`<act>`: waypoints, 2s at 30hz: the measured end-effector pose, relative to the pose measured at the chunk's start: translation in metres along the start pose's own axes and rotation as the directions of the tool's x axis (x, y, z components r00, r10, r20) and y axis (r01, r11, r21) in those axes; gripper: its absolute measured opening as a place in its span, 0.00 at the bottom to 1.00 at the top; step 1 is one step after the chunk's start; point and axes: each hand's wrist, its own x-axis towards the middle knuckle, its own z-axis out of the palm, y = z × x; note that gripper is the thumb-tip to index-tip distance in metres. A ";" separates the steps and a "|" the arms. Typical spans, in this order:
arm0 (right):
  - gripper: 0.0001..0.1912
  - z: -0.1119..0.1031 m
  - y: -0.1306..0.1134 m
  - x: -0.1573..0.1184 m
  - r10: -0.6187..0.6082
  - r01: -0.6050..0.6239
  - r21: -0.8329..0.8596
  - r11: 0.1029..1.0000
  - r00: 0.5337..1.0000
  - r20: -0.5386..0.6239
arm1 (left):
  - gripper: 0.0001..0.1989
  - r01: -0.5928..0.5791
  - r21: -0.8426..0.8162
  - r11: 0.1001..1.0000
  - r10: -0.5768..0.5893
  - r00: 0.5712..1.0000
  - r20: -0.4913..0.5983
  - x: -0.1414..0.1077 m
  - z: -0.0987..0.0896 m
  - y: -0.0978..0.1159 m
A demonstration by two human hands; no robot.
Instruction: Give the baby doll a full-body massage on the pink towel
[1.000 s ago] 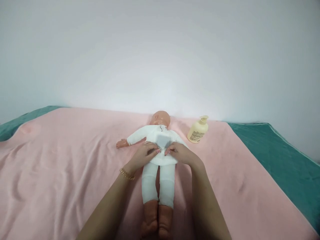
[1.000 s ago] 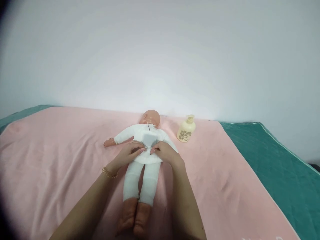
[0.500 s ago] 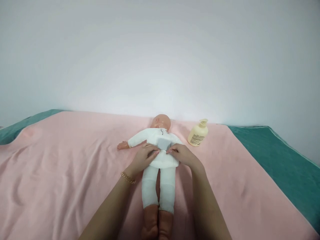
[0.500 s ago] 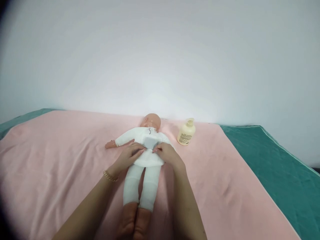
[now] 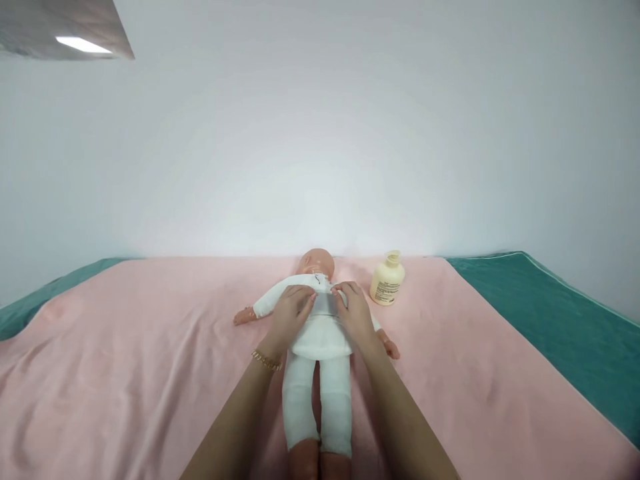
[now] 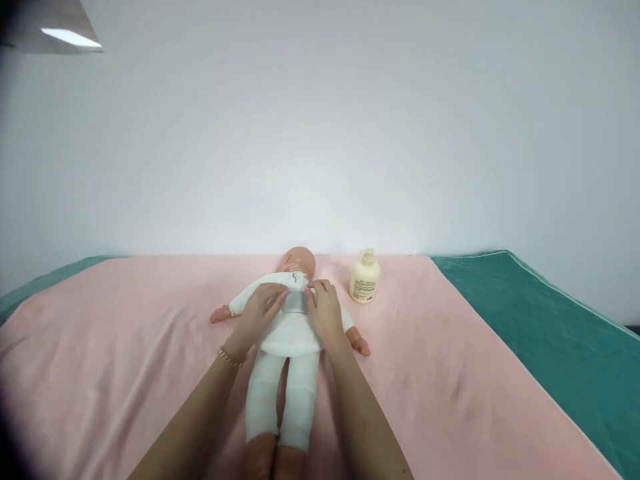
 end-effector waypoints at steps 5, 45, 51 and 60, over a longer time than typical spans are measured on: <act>0.13 0.023 0.020 0.002 -0.060 0.060 0.008 0.998 0.992 0.106 | 0.12 -0.014 0.156 0.988 0.000 0.996 0.090 0.012 0.016 -0.011; 0.16 0.042 0.025 0.005 -0.136 0.157 -0.082 0.984 0.966 0.218 | 0.12 0.043 0.193 0.980 -0.066 0.991 0.113 0.000 0.030 -0.036; 0.19 0.042 0.026 0.002 -0.148 0.168 -0.091 0.982 0.970 0.196 | 0.14 0.021 0.202 0.979 -0.032 0.998 0.055 -0.002 0.033 -0.040; 0.21 0.046 0.029 0.004 -0.120 0.151 -0.116 0.982 0.963 0.240 | 0.13 0.048 0.139 0.989 -0.057 0.996 0.062 -0.003 0.035 -0.039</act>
